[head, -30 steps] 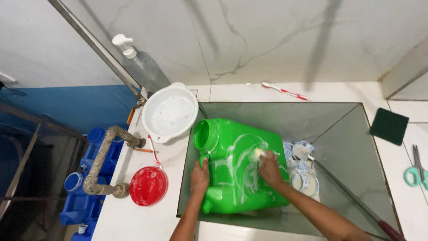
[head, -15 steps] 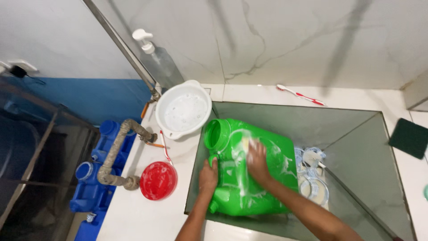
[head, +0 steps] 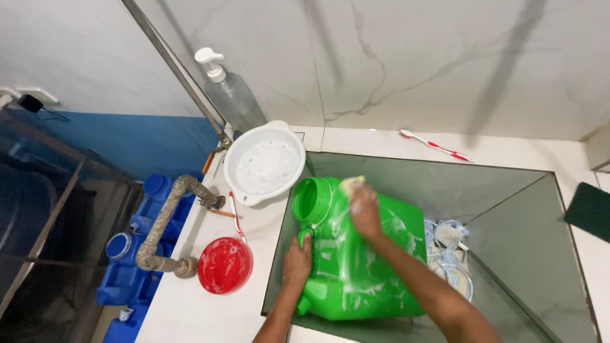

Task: The person uses scissors to cut a label off a green plastic container, then scrubs the container with a soapy sponge. They rinse the container and its red lid under running water, shake the container to remove excess water, and place the lid back on.

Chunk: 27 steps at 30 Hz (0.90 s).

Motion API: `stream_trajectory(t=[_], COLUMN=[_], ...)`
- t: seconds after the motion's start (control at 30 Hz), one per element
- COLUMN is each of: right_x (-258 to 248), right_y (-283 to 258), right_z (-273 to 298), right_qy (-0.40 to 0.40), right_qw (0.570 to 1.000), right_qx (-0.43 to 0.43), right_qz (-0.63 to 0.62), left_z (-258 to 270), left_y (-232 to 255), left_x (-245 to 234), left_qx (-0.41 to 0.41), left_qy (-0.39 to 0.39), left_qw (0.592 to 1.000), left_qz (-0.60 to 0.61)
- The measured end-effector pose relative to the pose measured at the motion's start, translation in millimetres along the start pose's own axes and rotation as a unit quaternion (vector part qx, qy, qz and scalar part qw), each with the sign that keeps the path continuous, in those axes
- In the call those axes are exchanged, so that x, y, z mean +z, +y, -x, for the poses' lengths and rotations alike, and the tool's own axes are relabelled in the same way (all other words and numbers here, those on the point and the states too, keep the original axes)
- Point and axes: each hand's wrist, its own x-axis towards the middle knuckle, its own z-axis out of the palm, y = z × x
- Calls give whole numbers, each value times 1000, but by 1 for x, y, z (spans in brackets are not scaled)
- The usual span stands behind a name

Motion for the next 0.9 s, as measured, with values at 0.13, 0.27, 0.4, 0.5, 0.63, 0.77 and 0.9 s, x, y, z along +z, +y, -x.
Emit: stream_trajectory(t=[0.13, 0.27, 0.4, 0.5, 0.63, 0.77, 0.9], right_x=[-53, -89, -43, -9, -79, -103, -90], right_y=[100, 33, -16, 43, 127, 71, -27], right_z=[68, 204, 149, 34, 86, 217, 218], right_qy=[55, -128, -136, 44, -49, -155, -174], right_qw=[995, 991, 977, 986, 981, 970, 963], right_qx=[-15, -26, -130, -31, 186, 181, -80], right_qz=[87, -27, -103, -160, -35, -52, -187], left_z=[-1, -11, -13, -16, -17, -35, -46], left_y=[4, 12, 17, 16, 13, 19, 44], left_x=[-1, 0, 0, 1, 4, 13, 17], left_qx=[-5, -5, -8, 9, -8, -3, 13], left_qy=[-7, -1, -9, 1, -2, -6, -11], left_qw=[1000, 1000, 1000, 1000, 1000, 1000, 1000], left_qz=[9, 1, -1, 4, -4, -21, -3])
